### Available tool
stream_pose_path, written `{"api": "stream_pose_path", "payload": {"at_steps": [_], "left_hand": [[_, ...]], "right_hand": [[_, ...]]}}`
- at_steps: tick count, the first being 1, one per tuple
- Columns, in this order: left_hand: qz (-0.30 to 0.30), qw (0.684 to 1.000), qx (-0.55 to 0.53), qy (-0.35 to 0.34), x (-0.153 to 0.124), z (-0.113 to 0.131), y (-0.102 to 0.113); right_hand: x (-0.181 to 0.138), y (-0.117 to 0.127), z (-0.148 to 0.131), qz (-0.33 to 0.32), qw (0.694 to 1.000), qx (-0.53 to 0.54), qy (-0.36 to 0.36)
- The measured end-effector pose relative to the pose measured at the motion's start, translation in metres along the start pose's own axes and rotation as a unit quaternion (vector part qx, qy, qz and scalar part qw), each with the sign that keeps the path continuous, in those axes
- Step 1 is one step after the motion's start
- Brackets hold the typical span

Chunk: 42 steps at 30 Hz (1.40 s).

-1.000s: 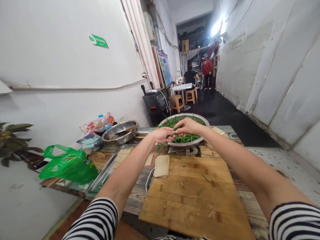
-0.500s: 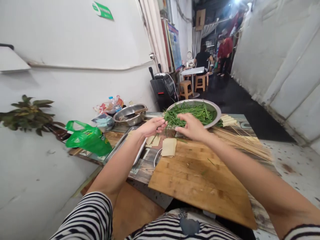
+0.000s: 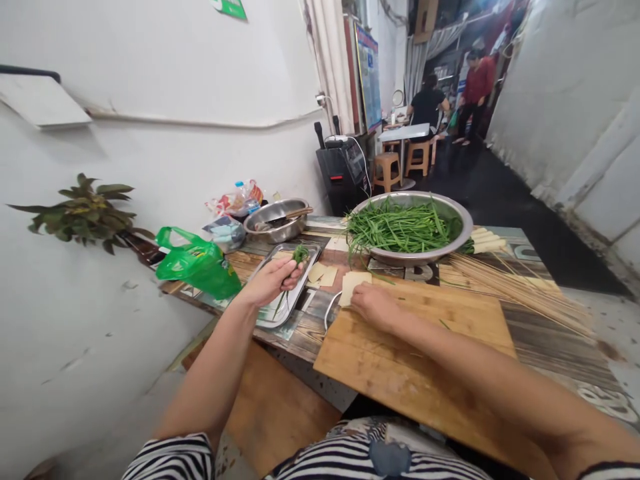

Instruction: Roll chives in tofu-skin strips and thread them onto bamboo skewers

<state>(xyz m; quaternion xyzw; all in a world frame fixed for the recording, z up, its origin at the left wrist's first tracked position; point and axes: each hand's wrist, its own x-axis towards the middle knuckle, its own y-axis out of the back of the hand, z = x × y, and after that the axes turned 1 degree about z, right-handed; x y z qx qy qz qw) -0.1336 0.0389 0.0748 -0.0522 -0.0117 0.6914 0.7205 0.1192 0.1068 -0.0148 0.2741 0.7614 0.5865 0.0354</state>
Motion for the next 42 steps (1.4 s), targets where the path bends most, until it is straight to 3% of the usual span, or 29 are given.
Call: {"api": "stream_pose_path", "payload": {"at_steps": [2, 4, 8, 13, 19, 22, 27, 30, 33, 35, 39, 42], "left_hand": [[0.005, 1.000, -0.005, 0.003, -0.003, -0.003, 0.001], [0.010, 1.000, -0.015, 0.002, -0.005, -0.004, 0.002], [0.015, 0.999, -0.036, 0.007, -0.005, -0.006, 0.002], [0.006, 0.999, -0.034, 0.010, -0.004, -0.007, -0.004], [-0.004, 1.000, -0.018, 0.008, -0.009, -0.009, -0.007], [0.000, 1.000, -0.018, 0.010, -0.010, -0.010, -0.008], [0.034, 0.999, -0.020, -0.012, -0.011, -0.008, -0.008], [0.042, 0.999, -0.026, -0.021, -0.009, -0.009, -0.011], [0.029, 0.999, 0.000, -0.023, -0.001, -0.016, -0.023], [0.002, 0.998, 0.055, -0.034, 0.006, -0.024, -0.038], [-0.072, 0.970, 0.210, -0.102, 0.020, -0.047, -0.083], [-0.116, 0.941, 0.281, -0.148, 0.024, -0.067, -0.126]], "right_hand": [[0.004, 0.001, 0.003, 0.016, 0.999, 0.015, -0.025], [0.010, 0.005, 0.009, 0.043, 0.991, 0.080, -0.099], [0.023, 0.023, 0.025, 0.074, 0.934, 0.242, -0.251], [0.027, 0.028, 0.024, -0.018, 0.934, 0.271, -0.231], [0.025, 0.009, 0.016, -0.025, 0.937, 0.264, -0.229], [0.025, 0.010, 0.024, 0.002, 0.933, 0.266, -0.242], [0.017, 0.046, 0.056, 0.162, 0.900, 0.311, -0.259], [-0.006, 0.087, 0.059, 0.234, 0.893, 0.279, -0.264], [-0.045, 0.110, 0.036, 0.246, 0.917, 0.191, -0.249], [-0.078, 0.102, 0.013, 0.213, 0.947, 0.140, -0.196], [-0.144, 0.051, -0.017, 0.107, 0.989, 0.038, -0.098], [-0.178, 0.036, -0.022, 0.123, 0.987, -0.003, -0.100]]}}
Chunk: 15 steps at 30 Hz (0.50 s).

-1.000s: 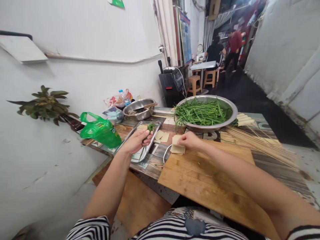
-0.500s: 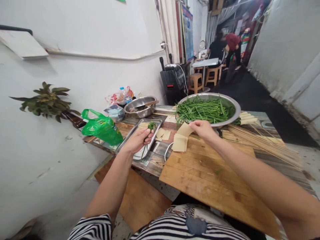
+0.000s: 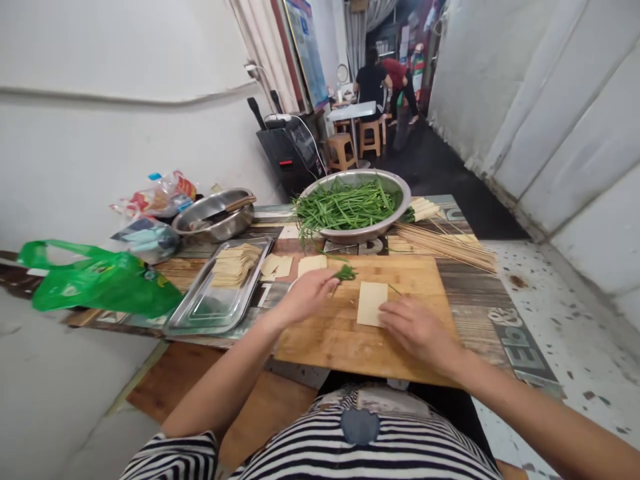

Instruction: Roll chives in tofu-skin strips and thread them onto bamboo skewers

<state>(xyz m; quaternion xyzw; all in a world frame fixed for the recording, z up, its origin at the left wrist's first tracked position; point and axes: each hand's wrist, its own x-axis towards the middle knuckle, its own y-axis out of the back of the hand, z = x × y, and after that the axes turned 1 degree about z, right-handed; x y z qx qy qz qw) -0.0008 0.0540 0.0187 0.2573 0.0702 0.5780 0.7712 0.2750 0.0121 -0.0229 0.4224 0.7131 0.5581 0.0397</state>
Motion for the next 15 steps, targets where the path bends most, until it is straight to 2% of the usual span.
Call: {"api": "stream_pose_path", "payload": {"at_steps": [3, 5, 7, 9, 12, 15], "left_hand": [[-0.051, 0.997, 0.047, -0.014, 0.007, 0.007, -0.043], [-0.086, 0.990, 0.106, -0.022, 0.009, 0.012, -0.064], [-0.113, 0.980, 0.157, -0.035, 0.011, 0.014, -0.077], [-0.131, 0.974, 0.178, -0.052, 0.010, 0.014, -0.081], [-0.149, 0.970, 0.178, -0.074, 0.007, 0.012, -0.079], [-0.158, 0.966, 0.182, -0.094, 0.003, 0.012, -0.073]], "right_hand": [[-0.002, 0.017, 0.003, 0.078, 0.995, -0.026, -0.047], [0.008, 0.025, 0.005, 0.067, 0.995, -0.037, -0.065], [0.017, 0.024, 0.009, 0.018, 0.997, -0.024, -0.067], [0.020, 0.013, 0.013, -0.013, 0.997, 0.004, -0.071], [0.015, -0.003, 0.015, -0.001, 0.997, 0.030, -0.075], [0.011, -0.004, 0.006, 0.009, 0.998, 0.020, -0.062]]}}
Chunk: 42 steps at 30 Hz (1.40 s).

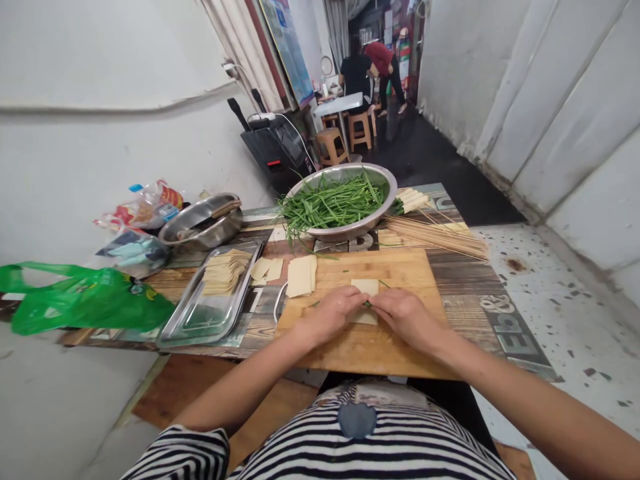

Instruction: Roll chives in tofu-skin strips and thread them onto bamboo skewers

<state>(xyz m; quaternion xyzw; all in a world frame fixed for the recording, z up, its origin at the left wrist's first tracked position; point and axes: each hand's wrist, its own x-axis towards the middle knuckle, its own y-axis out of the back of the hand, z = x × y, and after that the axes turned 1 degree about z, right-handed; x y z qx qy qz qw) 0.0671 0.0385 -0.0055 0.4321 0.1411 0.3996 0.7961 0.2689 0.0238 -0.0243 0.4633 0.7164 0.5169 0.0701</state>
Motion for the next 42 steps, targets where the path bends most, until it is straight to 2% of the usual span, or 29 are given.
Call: {"api": "stream_pose_path", "payload": {"at_steps": [5, 10, 16, 20, 23, 26, 28, 32, 35, 37, 39, 42], "left_hand": [[0.020, 0.999, 0.014, -0.042, -0.011, -0.005, 0.007], [0.007, 0.996, 0.029, -0.085, -0.025, -0.022, 0.007], [-0.023, 0.965, 0.202, -0.165, -0.031, -0.024, 0.009], [0.000, 0.954, 0.247, -0.171, -0.030, -0.023, 0.003], [0.062, 0.957, 0.239, -0.153, -0.029, -0.024, -0.006], [0.126, 0.961, 0.196, -0.148, -0.028, -0.023, -0.009], [0.147, 0.961, 0.179, -0.152, -0.028, -0.022, -0.007], [0.115, 0.953, 0.200, -0.194, -0.026, -0.026, -0.001], [0.100, 0.944, 0.208, -0.234, -0.024, -0.032, 0.000], [0.101, 0.944, 0.207, -0.236, -0.023, -0.035, -0.001], [0.093, 0.947, 0.208, -0.225, -0.021, -0.035, 0.000], [0.078, 0.954, 0.199, -0.209, -0.018, -0.030, 0.003]], "right_hand": [[0.000, 0.008, -0.017, -0.019, 0.995, -0.074, 0.063], [-0.003, -0.003, -0.019, -0.030, 0.976, -0.177, 0.122], [-0.011, -0.017, -0.024, 0.008, 0.951, -0.266, 0.159], [-0.013, -0.018, -0.024, 0.022, 0.939, -0.295, 0.175], [-0.010, -0.015, -0.023, 0.017, 0.955, -0.257, 0.146], [-0.004, -0.010, -0.021, 0.012, 0.984, -0.162, 0.070], [0.001, -0.007, -0.018, 0.012, 0.996, -0.093, 0.012], [0.013, 0.002, -0.011, -0.047, 0.996, 0.022, -0.074], [0.023, 0.008, -0.005, -0.120, 0.980, 0.086, -0.131], [0.026, 0.010, -0.003, -0.144, 0.971, 0.098, -0.166], [0.026, 0.010, -0.003, -0.144, 0.971, 0.087, -0.168], [0.018, 0.007, -0.009, -0.070, 0.993, 0.003, -0.092]]}}
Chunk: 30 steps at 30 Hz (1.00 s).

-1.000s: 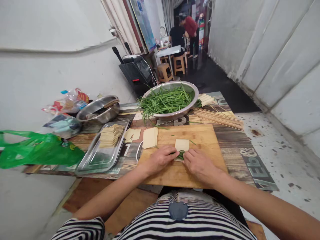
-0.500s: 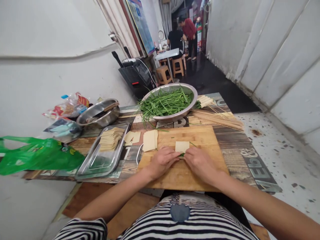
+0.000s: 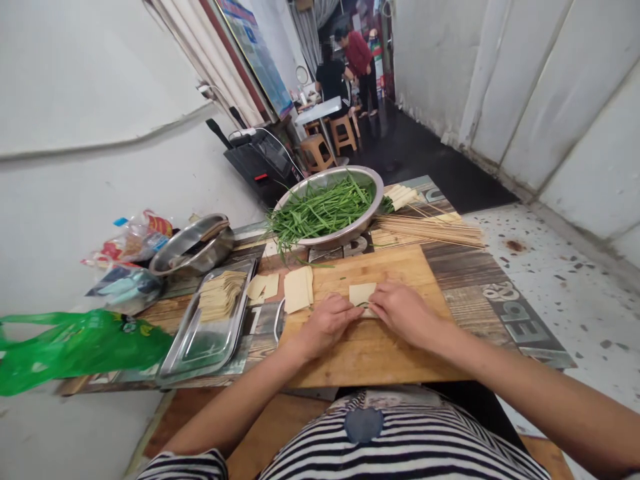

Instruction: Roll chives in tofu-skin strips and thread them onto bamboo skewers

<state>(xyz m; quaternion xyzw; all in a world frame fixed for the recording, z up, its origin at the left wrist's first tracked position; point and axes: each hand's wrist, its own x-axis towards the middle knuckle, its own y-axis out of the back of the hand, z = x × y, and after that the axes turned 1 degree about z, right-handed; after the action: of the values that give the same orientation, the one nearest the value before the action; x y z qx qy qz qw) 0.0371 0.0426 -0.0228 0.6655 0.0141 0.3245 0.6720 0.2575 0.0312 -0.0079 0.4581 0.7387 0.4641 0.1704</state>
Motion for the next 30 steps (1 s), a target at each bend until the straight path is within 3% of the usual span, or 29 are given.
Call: {"api": "stream_pose_path", "payload": {"at_steps": [3, 5, 8, 13, 23, 26, 30], "left_hand": [[0.002, 0.999, -0.030, 0.017, 0.004, 0.002, 0.003], [0.005, 0.998, -0.057, 0.038, 0.005, 0.003, 0.003], [0.019, 0.991, -0.108, 0.074, 0.004, 0.001, -0.002], [0.036, 0.984, -0.144, 0.093, 0.001, 0.000, -0.005], [0.014, 0.997, 0.016, 0.072, 0.002, 0.011, 0.003], [0.004, 0.997, -0.004, 0.080, 0.006, 0.009, 0.002], [-0.015, 0.994, -0.069, 0.086, 0.013, 0.003, 0.004]], "right_hand": [[-0.011, -0.006, -0.008, 0.095, 0.980, -0.128, 0.119], [-0.016, -0.012, -0.011, 0.123, 0.957, -0.188, 0.185], [-0.016, -0.022, -0.009, 0.140, 0.940, -0.220, 0.220], [-0.011, -0.025, -0.004, 0.089, 0.959, -0.191, 0.188], [0.007, -0.016, 0.001, -0.017, 0.998, -0.036, 0.037], [0.008, -0.015, 0.002, -0.021, 0.999, -0.012, 0.038], [0.003, -0.012, -0.006, 0.019, 0.992, -0.096, 0.077]]}}
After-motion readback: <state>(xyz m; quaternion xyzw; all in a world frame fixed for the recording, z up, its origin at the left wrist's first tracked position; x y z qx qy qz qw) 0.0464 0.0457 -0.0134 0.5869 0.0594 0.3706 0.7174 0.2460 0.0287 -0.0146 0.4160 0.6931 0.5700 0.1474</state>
